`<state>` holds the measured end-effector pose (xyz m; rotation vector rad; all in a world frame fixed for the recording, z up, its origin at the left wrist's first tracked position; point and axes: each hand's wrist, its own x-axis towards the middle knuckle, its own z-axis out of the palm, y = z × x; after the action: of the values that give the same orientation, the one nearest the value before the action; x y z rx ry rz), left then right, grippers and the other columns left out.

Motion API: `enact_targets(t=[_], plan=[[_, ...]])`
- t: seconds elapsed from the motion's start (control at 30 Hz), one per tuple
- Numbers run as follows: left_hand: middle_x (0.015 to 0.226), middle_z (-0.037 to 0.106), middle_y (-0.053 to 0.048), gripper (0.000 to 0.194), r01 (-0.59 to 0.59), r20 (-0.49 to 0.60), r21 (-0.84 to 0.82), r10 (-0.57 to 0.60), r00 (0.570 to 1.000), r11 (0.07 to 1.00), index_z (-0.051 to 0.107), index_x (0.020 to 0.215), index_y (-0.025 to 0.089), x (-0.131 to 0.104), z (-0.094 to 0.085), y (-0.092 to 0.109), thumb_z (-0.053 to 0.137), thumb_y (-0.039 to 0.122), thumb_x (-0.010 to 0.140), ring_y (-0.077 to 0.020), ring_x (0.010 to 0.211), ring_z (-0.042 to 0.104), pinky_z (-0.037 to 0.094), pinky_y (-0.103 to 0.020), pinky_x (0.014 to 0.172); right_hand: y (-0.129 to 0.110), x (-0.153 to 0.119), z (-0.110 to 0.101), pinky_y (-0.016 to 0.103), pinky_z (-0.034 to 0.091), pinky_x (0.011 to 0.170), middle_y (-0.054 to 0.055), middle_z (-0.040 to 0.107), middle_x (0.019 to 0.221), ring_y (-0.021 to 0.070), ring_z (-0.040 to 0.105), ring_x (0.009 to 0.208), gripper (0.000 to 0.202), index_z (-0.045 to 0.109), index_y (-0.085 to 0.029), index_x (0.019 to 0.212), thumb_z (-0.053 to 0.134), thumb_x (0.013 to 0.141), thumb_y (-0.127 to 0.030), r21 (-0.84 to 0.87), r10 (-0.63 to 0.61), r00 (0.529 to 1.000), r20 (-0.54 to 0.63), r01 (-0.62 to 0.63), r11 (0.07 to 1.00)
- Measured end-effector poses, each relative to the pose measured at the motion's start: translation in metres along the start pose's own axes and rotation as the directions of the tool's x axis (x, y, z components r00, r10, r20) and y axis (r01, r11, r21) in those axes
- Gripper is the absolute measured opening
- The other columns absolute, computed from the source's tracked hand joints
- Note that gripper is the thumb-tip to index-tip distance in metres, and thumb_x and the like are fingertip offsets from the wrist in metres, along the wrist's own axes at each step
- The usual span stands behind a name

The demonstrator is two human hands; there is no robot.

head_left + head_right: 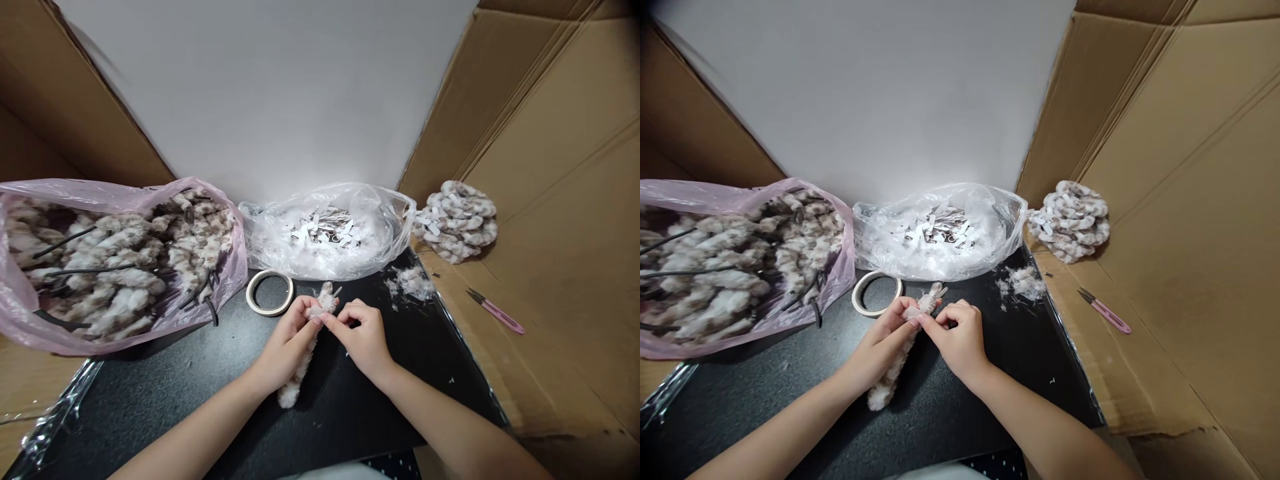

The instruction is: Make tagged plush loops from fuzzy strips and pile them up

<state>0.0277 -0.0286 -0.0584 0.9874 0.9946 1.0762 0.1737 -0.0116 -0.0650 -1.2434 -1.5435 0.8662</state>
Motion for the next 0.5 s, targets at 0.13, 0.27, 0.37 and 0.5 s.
enact_targets(t=[0.13,0.27,0.37,0.5], plan=[[0.083,0.054,0.001,0.02,-0.003,0.004,-0.031,0.003,1.0,1.0,0.053,0.091,0.021,-0.0008,0.0012,-0.0004,0.067,0.032,0.082,-0.0142,0.083,0.052,0.043,-0.023,0.079,0.0008,0.0,0.0014,0.029,0.035,0.055,-0.003,0.05,0.044,0.0126,0.042,0.051,0.04,0.048,-0.02,0.042,0.069,0.074,-0.029,0.002,0.0,1.0,-0.014,0.0,1.0],[0.076,0.051,0.001,0.023,-0.032,-0.03,0.006,0.032,0.999,0.999,0.053,0.088,0.021,-0.0002,0.0019,-0.0018,0.064,0.041,0.085,-0.0137,0.075,0.05,0.042,-0.023,0.072,0.003,-0.0002,0.0011,0.028,0.035,0.055,-0.002,0.052,0.046,0.0127,0.043,0.051,0.039,0.05,-0.02,0.042,0.068,0.075,-0.03,-0.003,-0.008,1.0,0.022,0.008,1.0],[0.071,0.049,0.002,0.028,-0.051,-0.062,0.025,0.052,0.997,0.998,0.052,0.084,0.02,-0.0006,0.0016,-0.0018,0.065,0.045,0.084,-0.0124,0.067,0.046,0.039,-0.022,0.064,0.0057,0.0008,-0.001,0.028,0.037,0.056,-0.001,0.055,0.048,0.0136,0.046,0.054,0.036,0.055,-0.02,0.045,0.068,0.077,-0.032,-0.01,0.011,0.996,0.09,-0.01,1.0],[0.069,0.052,0.003,0.024,-0.109,-0.089,0.11,0.119,0.989,0.988,0.054,0.083,0.02,-0.004,-0.0001,0.0029,0.063,0.042,0.086,-0.0109,0.063,0.045,0.038,-0.02,0.061,0.0073,0.0038,-0.005,0.027,0.041,0.059,0.0,0.061,0.057,0.0149,0.053,0.062,0.021,0.067,-0.018,0.057,0.071,0.075,-0.029,-0.05,0.071,0.958,0.278,-0.06,0.997]])
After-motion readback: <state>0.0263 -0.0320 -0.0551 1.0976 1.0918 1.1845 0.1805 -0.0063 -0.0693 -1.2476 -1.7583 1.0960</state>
